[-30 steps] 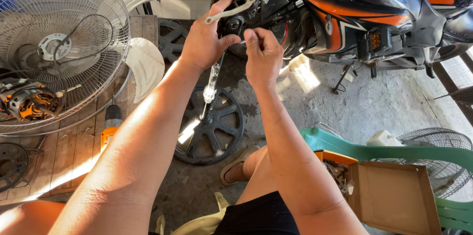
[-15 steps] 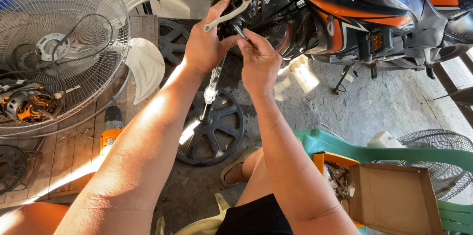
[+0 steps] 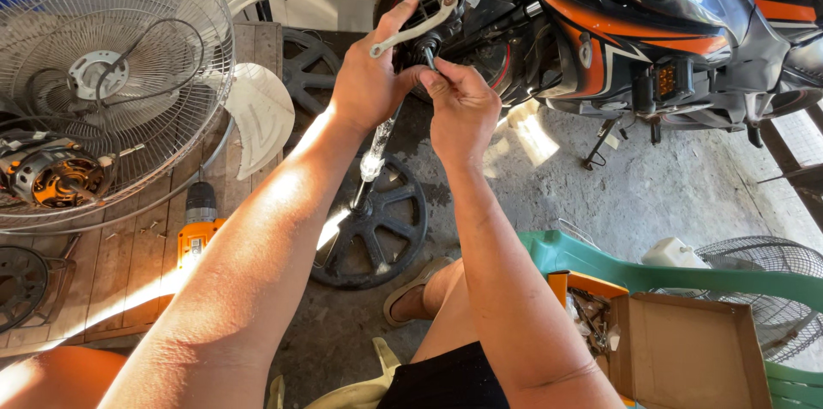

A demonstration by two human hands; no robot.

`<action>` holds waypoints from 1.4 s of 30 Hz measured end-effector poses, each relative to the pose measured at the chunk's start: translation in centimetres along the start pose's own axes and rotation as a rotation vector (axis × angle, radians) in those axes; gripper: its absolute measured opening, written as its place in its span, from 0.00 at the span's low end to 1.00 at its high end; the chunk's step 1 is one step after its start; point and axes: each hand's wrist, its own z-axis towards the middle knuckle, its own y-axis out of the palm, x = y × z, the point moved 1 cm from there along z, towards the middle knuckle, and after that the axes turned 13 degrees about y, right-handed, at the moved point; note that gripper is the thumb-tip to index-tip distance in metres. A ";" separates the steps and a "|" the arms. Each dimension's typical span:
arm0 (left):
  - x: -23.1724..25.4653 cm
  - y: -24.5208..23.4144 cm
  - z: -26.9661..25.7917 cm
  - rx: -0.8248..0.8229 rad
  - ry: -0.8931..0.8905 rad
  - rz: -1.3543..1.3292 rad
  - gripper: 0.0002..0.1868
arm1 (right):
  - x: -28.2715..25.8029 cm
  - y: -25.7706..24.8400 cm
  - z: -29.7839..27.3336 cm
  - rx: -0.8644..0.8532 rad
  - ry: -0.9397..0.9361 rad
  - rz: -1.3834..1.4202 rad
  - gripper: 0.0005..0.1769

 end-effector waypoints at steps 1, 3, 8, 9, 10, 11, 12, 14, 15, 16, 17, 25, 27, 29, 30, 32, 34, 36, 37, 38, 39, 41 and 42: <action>0.0 0.0 -0.1 0.027 0.047 -0.002 0.49 | -0.1 -0.1 0.1 0.001 -0.012 -0.063 0.11; 0.1 0.0 -0.3 0.077 0.139 -0.008 0.49 | -0.2 -0.4 0.2 0.005 -0.035 -0.190 0.11; 0.0 -0.2 0.1 0.037 0.047 -0.034 0.48 | -1.4 -0.3 0.7 0.064 -0.272 -0.279 0.11; 0.1 -0.2 0.0 0.009 -0.008 -0.047 0.48 | -1.5 -0.2 0.5 0.075 -0.293 -0.291 0.10; 0.3 -0.1 -0.1 0.046 0.057 -0.030 0.47 | -1.4 -0.1 0.4 0.057 -0.186 -0.230 0.09; 0.5 0.0 0.0 0.085 0.125 -0.014 0.47 | -1.3 0.0 0.3 0.042 -0.082 -0.171 0.08; 0.8 0.1 0.2 0.122 0.194 0.002 0.46 | -1.1 0.1 0.4 0.025 0.021 -0.111 0.07; 0.9 0.0 0.3 0.094 0.147 0.013 0.45 | -1.0 0.3 -0.2 0.138 -0.195 -0.366 0.11; 1.1 -0.1 0.3 0.078 0.122 0.017 0.44 | -0.9 0.3 -0.5 0.196 -0.302 -0.495 0.13; 1.1 -0.1 0.2 0.043 0.020 -0.026 0.44 | -0.6 0.3 -0.6 0.228 -0.335 -0.592 0.15; 1.2 -0.1 0.4 0.011 -0.081 -0.070 0.44 | -0.4 0.3 -0.5 0.260 -0.373 -0.691 0.18; 1.0 -0.6 0.7 -0.003 -0.075 -0.145 0.28 | 1.8 1.0 1.5 -0.195 0.594 0.288 0.29; 0.6 -0.7 0.5 -0.026 -0.077 -0.109 0.27 | 1.5 0.8 1.8 -0.297 0.719 0.420 0.30; 0.3 -0.4 0.1 -0.020 -0.066 -0.133 0.27 | 0.9 0.2 1.5 -0.395 0.845 0.553 0.31; 0.2 -0.2 0.0 -0.017 -0.061 -0.146 0.28 | 0.5 0.0 1.1 -0.444 0.907 0.618 0.32; 0.0 0.4 -0.3 0.020 0.038 -0.100 0.29 | -0.4 -0.3 0.5 -0.219 0.516 0.104 0.30; -0.3 0.8 -0.2 0.065 0.096 -0.034 0.31 | -1.5 -0.6 -0.3 -0.053 0.126 -0.250 0.22; -0.7 1.0 -0.1 0.114 0.103 0.052 0.32 | -2.0 -0.9 -1.0 0.037 -0.244 -0.454 0.23; -0.9 1.2 -0.2 0.080 0.071 0.050 0.33 | -2.0 -1.0 -1.0 0.053 -0.344 -0.493 0.18; -1.0 1.3 -0.3 0.047 0.039 0.049 0.34 | -1.9 -1.2 -0.9 0.066 -0.444 -0.531 0.13; -1.0 1.4 -0.4 0.011 0.008 0.049 0.35 | -1.8 -1.4 -0.7 0.080 -0.544 -0.566 0.08; -0.9 1.4 -0.5 -0.015 -0.053 0.053 0.32 | -1.4 -1.4 -0.1 0.061 -0.549 -0.638 0.10; -0.9 1.4 -0.6 -0.028 -0.083 0.058 0.30 | -1.3 -1.2 0.3 0.052 -0.552 -0.671 0.12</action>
